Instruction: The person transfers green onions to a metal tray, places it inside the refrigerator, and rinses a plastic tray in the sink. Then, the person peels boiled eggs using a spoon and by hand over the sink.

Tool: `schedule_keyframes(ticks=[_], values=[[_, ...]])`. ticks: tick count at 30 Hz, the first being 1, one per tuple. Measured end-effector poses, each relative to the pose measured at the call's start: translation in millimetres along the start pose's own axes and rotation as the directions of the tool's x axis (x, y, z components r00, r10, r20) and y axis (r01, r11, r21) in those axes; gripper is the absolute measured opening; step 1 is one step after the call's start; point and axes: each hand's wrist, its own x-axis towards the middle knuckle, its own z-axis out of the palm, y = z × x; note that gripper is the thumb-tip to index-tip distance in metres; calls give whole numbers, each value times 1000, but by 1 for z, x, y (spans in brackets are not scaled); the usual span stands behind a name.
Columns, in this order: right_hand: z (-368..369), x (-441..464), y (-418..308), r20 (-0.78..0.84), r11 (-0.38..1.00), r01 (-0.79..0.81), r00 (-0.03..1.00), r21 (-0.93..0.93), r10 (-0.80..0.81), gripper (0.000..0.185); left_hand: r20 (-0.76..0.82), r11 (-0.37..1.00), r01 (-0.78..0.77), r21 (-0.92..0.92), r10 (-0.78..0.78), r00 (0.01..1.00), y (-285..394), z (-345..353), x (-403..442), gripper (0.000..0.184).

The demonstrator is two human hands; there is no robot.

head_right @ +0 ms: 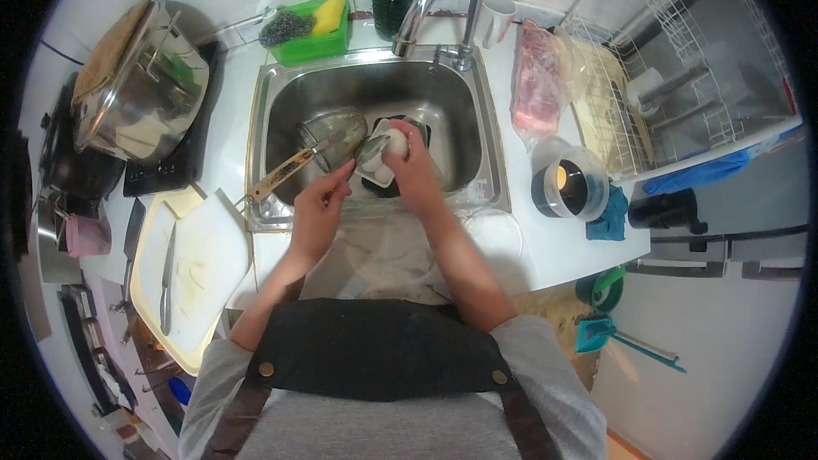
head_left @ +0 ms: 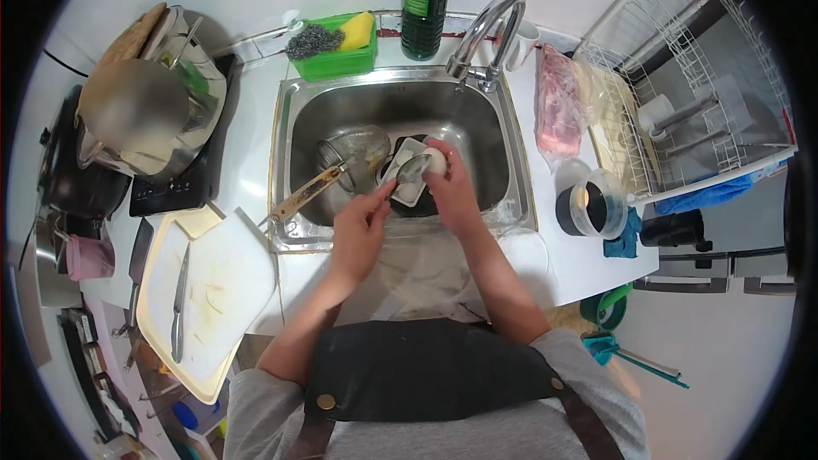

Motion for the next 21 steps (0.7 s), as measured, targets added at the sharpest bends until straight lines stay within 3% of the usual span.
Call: schedule_keyframes(ticks=[1, 4, 7, 10, 19, 21], values=[[0, -1, 3, -2, 980, 93, 995, -174, -95, 57, -10, 1000, -12, 5, 12, 1000, 1, 1, 0, 37], [9, -2, 3, -30, 951, 232, 969, -206, -244, 58, -41, 997, -72, 38, 73, 996, 5, 4, -6, 38], [17, -5, -9, -45, 830, 359, 908, -428, -416, 57, -66, 995, -102, -18, 101, 993, 8, 7, -7, 38], [21, -8, -10, -33, 854, 331, 927, -401, -374, 54, -76, 991, -127, -29, 125, 989, 8, 9, -6, 39], [28, -17, -24, 119, 597, 411, 877, -689, -466, 55, -51, 981, -188, 53, 191, 980, 11, 2, 2, 38], [22, -16, -26, 201, 571, 445, 875, -690, -440, 57, -11, 992, -120, 35, 120, 993, 17, -5, 7, 38]])
